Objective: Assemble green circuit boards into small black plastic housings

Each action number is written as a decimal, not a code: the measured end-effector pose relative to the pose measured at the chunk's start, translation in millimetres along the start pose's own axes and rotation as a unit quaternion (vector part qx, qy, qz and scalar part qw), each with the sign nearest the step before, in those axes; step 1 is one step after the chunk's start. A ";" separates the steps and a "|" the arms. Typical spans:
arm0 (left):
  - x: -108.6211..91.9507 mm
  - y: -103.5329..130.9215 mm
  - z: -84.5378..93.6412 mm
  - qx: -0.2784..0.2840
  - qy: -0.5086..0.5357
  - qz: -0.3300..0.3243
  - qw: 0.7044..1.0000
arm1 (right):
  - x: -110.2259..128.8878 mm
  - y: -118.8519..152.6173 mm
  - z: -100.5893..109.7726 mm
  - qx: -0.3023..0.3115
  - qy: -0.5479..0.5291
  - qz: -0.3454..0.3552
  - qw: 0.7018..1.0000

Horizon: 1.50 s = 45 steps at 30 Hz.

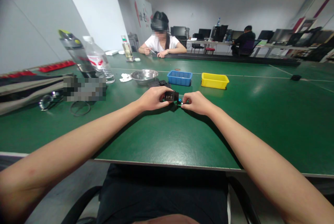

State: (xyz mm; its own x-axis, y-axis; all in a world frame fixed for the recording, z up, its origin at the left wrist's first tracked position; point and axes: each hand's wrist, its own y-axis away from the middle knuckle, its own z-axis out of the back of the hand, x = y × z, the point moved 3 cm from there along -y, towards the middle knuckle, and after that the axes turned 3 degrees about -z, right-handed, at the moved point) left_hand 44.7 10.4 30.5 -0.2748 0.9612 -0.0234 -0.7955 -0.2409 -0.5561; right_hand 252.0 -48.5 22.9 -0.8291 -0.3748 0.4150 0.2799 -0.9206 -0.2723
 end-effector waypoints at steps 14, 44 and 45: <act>0.1 -0.1 -1.2 0.007 0.007 0.003 1.000 | 0.8 0.5 0.6 0.002 0.002 -0.006 1.000; -1.5 -0.8 -0.4 0.015 0.011 0.015 1.000 | -0.2 0.3 1.6 -0.035 0.002 0.029 0.999; -1.5 -0.6 -0.3 0.015 0.011 0.014 1.000 | -0.4 0.3 1.5 -0.034 0.004 0.030 0.999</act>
State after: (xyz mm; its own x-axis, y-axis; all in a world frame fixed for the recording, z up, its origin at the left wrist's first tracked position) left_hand 45.8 9.2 30.6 -0.2859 0.9566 -0.0573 -0.8032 -0.2718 -0.5301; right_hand 253.1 -48.8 24.0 -0.8157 -0.4274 0.3898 0.2948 -0.8870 -0.3555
